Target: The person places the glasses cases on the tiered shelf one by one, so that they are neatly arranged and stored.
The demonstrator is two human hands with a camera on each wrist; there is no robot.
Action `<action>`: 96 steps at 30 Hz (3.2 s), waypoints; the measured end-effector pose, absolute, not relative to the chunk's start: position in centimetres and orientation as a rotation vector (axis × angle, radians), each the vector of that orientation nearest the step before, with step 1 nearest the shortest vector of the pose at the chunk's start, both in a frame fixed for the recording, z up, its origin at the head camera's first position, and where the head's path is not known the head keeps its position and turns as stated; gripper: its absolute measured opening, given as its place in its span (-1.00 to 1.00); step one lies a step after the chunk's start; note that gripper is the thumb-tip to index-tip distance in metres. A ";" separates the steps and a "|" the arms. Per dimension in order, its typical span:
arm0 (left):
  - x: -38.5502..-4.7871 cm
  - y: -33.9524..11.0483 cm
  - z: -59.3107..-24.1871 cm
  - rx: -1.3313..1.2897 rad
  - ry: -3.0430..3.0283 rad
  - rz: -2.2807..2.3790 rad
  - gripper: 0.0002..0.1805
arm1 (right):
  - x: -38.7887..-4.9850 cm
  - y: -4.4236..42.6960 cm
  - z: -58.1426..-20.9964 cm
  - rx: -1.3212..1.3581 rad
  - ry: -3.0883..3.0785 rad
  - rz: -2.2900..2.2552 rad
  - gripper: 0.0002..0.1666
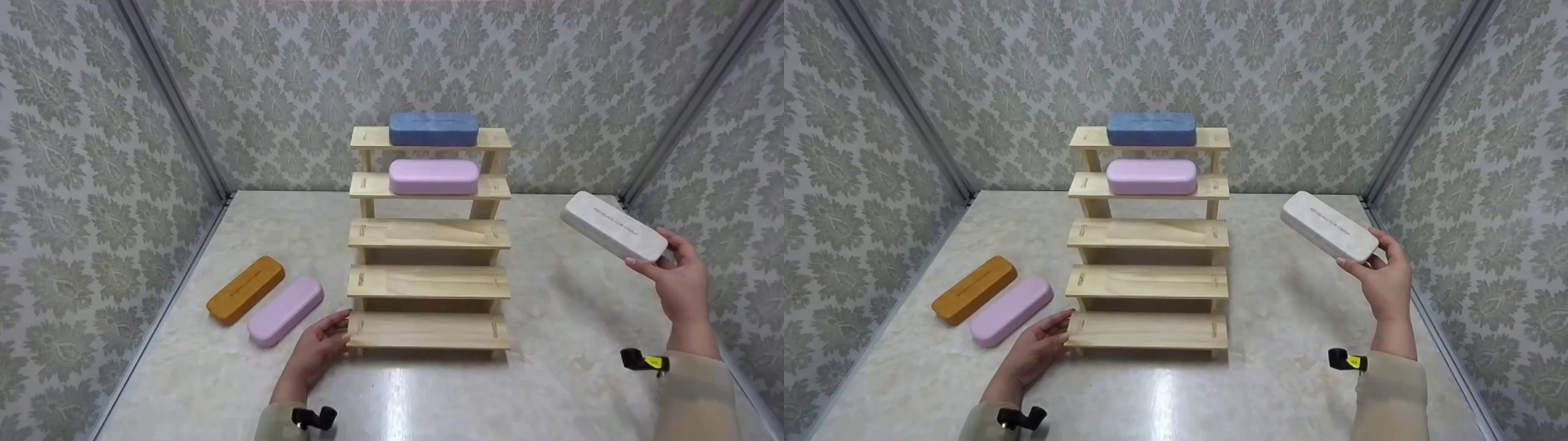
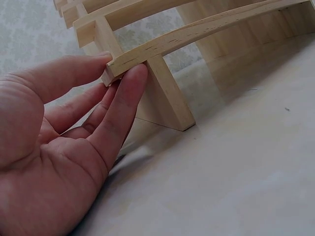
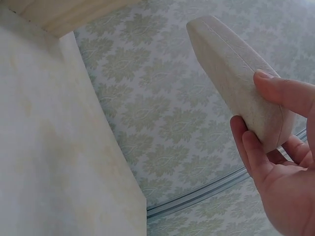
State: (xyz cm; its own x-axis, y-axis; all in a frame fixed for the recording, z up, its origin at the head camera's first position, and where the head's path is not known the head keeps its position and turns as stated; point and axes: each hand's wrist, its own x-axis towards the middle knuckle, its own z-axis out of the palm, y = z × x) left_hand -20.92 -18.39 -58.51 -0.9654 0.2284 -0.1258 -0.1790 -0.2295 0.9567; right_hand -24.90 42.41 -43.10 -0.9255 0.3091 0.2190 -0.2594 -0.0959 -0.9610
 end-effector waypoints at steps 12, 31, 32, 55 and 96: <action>-20.9 -18.4 -58.5 0.046 1.752 2.290 -0.29 | -24.7 40.4 -41.8 0.084 -1.880 2.036 -0.20; -21.0 -18.4 -58.6 0.072 1.746 2.306 -0.28 | -25.7 35.9 -40.6 0.330 -1.972 2.095 -0.20; -21.0 -18.4 -58.6 0.076 1.748 2.304 -0.28 | -25.8 35.6 -40.5 0.338 -1.983 2.094 -0.20; -20.9 -18.5 -58.5 0.053 1.770 2.272 -0.28 | -29.7 27.3 -39.5 0.422 -2.327 1.939 -0.09; -21.0 -18.5 -58.6 0.063 1.790 2.268 -0.29 | -34.6 20.9 -40.2 0.610 -2.597 1.875 -0.06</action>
State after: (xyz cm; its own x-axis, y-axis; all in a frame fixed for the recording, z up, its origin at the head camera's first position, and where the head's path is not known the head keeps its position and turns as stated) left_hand -20.99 -18.50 -58.60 -0.9675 0.2222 -0.1208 -0.1691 -0.2134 0.9622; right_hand -34.61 20.93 -40.16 -0.9232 -0.3654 0.1193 -0.2283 0.2715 -0.9350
